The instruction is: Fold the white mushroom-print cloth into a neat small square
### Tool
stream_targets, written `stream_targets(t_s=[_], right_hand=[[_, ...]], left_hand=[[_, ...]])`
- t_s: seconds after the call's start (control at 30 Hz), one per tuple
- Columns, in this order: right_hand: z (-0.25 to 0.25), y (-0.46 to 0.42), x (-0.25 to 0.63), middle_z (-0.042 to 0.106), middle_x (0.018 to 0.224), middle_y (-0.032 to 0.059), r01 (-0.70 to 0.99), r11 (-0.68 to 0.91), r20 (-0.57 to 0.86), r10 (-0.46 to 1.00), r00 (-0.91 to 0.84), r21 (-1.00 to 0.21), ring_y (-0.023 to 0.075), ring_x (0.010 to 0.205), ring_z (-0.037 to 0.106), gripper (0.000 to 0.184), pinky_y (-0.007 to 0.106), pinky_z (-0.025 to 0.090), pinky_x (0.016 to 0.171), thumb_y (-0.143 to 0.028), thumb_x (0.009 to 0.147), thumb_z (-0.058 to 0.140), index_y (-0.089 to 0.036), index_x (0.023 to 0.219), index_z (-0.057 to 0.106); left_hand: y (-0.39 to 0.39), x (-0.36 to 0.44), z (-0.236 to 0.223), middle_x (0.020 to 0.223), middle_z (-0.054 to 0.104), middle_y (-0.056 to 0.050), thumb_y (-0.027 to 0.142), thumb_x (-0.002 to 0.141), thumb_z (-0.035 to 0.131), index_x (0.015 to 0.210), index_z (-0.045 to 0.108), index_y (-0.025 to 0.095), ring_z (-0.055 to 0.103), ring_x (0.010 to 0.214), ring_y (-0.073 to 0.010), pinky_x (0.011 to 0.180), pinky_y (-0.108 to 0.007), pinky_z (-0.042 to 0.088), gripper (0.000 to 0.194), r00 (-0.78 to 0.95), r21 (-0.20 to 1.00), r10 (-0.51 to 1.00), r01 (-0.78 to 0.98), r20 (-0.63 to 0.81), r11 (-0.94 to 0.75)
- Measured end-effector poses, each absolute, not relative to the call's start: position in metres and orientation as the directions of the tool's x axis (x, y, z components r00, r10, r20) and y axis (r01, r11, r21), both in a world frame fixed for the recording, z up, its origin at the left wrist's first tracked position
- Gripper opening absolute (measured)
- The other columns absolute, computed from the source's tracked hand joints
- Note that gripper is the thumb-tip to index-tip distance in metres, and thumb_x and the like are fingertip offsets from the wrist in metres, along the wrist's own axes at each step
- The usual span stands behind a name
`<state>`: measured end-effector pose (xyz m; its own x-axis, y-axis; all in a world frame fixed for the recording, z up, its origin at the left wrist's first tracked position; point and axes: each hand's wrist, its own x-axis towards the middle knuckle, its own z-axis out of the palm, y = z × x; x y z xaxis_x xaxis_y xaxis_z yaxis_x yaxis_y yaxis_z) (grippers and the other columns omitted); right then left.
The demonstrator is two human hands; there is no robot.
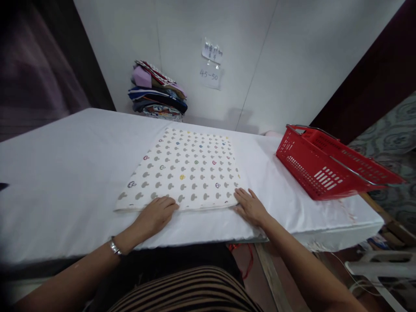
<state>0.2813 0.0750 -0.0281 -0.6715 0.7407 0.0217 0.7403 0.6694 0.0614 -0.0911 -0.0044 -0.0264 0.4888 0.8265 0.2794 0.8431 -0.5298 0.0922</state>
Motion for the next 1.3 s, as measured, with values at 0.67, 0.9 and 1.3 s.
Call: stream_targets(t_s=[0.67, 0.9, 1.3], right_hand=[[-0.039, 0.074, 0.161, 0.018, 0.15, 0.0016, 0.434, 0.873, -0.062, 0.432, -0.9, -0.222, 0.0235, 0.137, 0.016, 0.06, 0.051, 0.018, 0.111, -0.05, 0.092, 0.032, -0.031, 0.145, 0.011], [-0.027, 0.088, 0.117, 0.017, 0.15, 0.0002, 0.358, 0.891, -0.051, 0.358, -0.932, -0.281, 0.0208, 0.138, 0.012, 0.053, 0.047, 0.016, 0.112, -0.046, 0.094, 0.026, -0.028, 0.144, 0.019], [-0.042, 0.117, 0.078, 0.018, 0.15, 0.0027, 0.244, 0.934, 0.009, 0.255, -0.967, -0.259, 0.0216, 0.138, 0.013, 0.053, 0.049, 0.017, 0.111, -0.045, 0.094, 0.027, -0.028, 0.144, 0.021]], left_hand=[[-0.022, -0.089, -0.039, 0.084, 0.06, -0.003, 0.016, 0.09, 0.042, 0.092, 0.055, 0.017, 0.05, 0.079, -0.0156, 0.067, -0.03, 0.036, 0.012, 0.503, -0.051, 0.79, 0.852, 0.351, -0.521], [-0.023, -0.087, -0.044, 0.082, 0.059, -0.003, 0.015, 0.09, 0.04, 0.094, 0.052, 0.017, 0.05, 0.077, -0.0152, 0.067, -0.03, 0.037, 0.013, 0.439, -0.016, 0.82, 0.885, 0.368, -0.466], [-0.026, -0.088, -0.051, 0.076, 0.058, -0.002, 0.017, 0.089, 0.042, 0.083, 0.052, 0.017, 0.051, 0.074, -0.0149, 0.067, -0.03, 0.039, 0.012, 0.372, 0.027, 0.841, 0.909, 0.392, -0.415]])
